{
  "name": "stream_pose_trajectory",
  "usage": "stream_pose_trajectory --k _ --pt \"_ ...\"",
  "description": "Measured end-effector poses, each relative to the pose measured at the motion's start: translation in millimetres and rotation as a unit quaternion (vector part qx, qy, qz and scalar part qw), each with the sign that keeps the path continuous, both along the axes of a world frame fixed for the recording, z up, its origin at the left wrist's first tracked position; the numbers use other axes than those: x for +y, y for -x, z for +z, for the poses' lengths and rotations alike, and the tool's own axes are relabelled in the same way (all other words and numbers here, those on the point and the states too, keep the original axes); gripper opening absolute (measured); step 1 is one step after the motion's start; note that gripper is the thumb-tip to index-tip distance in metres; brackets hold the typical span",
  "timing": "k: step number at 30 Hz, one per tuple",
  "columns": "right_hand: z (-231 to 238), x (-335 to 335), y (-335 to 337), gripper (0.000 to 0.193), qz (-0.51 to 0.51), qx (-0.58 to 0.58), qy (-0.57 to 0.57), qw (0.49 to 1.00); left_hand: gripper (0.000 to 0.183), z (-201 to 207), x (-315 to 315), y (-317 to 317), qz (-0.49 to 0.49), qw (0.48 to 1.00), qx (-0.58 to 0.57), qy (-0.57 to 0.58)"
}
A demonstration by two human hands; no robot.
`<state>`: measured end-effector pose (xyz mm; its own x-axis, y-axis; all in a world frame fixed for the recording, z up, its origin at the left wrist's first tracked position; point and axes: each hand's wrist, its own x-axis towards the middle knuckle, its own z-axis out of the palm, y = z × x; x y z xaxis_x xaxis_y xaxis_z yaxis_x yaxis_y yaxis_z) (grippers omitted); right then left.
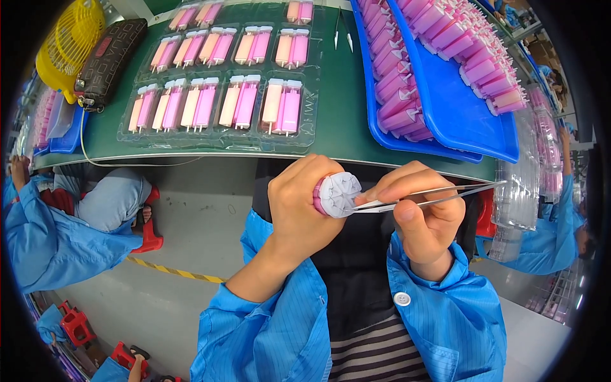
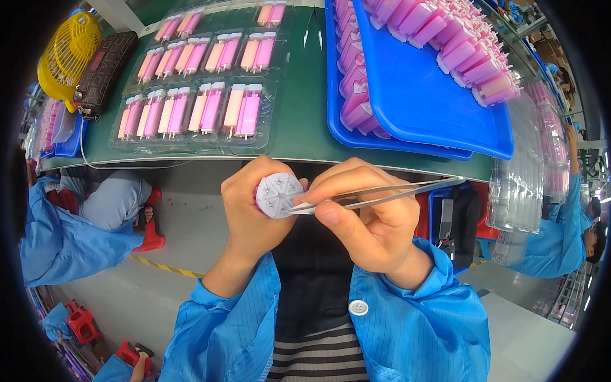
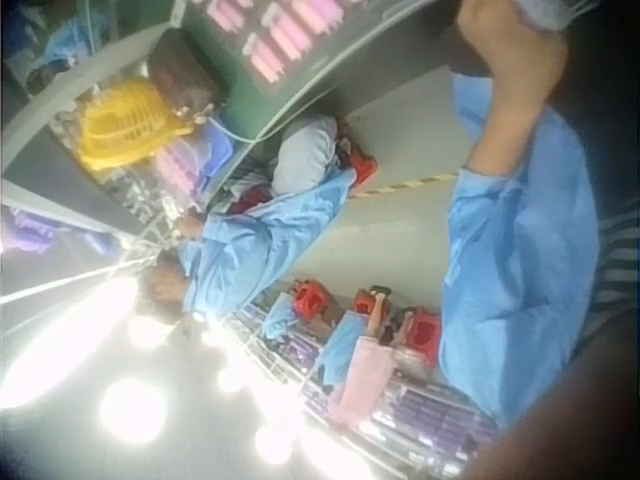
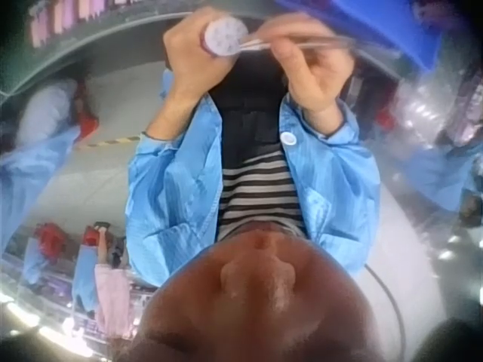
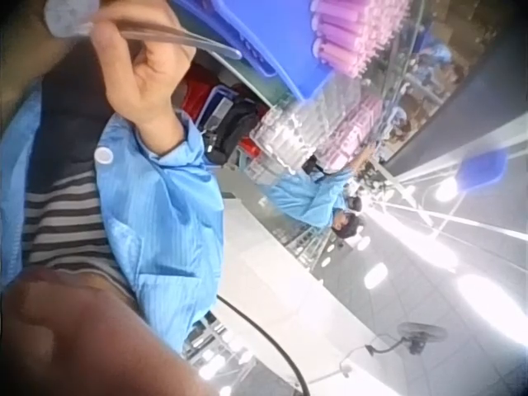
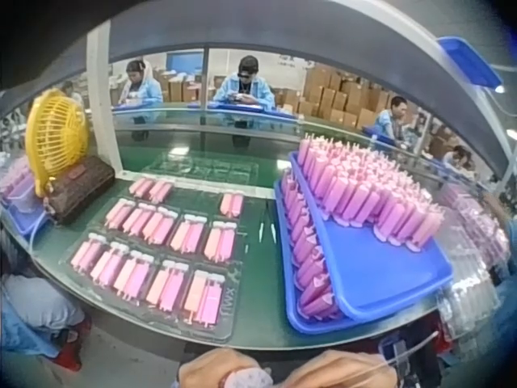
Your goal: The person assembles small white plastic components into a circular partition holder using tweezers.
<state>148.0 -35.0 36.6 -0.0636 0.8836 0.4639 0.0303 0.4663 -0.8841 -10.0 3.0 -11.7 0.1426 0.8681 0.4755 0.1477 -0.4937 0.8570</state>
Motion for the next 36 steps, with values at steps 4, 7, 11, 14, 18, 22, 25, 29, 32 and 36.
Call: stream_pose_trajectory --k 4,7,11,14,18,22,25,29,32,36 --pt "1.4 -1.0 1.6 0.010 -0.010 -0.004 0.008 1.000 0.021 -0.3 -0.5 0.0 0.000 1.000 0.007 0.002" --pt "1.4 -2.0 1.8 0.009 -0.017 -0.010 0.012 1.000 0.021 -0.6 -0.5 0.3 0.002 1.000 0.007 0.000" --pt "1.5 -2.9 1.6 0.008 -0.023 -0.013 0.011 1.000 0.021 -1.1 -0.6 0.7 0.000 1.000 0.011 -0.004" --pt "2.7 -3.4 1.4 0.008 -0.025 -0.025 0.017 0.999 0.021 -1.2 -1.3 -0.1 -0.002 1.000 0.011 0.001" --pt "4.1 -2.8 0.9 0.007 -0.033 -0.033 0.021 0.999 0.022 -1.1 -1.6 0.2 -0.015 1.000 0.008 0.012" --pt "5.8 -2.0 1.6 0.007 -0.026 -0.032 0.019 0.999 0.022 1.5 -2.4 0.4 -0.023 0.999 0.012 0.030" --pt "8.5 -1.1 -0.8 0.006 -0.016 -0.064 0.018 0.998 0.021 1.7 -3.0 0.4 -0.039 0.998 0.005 0.050" --pt "6.6 0.9 -4.1 0.007 -0.004 -0.075 0.011 0.997 0.021 2.2 -2.2 0.9 -0.021 0.999 0.029 0.028" --pt "3.3 0.5 -4.1 0.009 -0.006 0.004 0.040 0.999 0.021 3.9 -1.8 0.5 -0.002 0.999 0.050 0.008" --pt "0.4 0.5 -2.1 0.010 -0.014 0.027 0.049 0.998 0.021 3.6 -2.0 1.1 0.003 0.998 0.067 0.009"
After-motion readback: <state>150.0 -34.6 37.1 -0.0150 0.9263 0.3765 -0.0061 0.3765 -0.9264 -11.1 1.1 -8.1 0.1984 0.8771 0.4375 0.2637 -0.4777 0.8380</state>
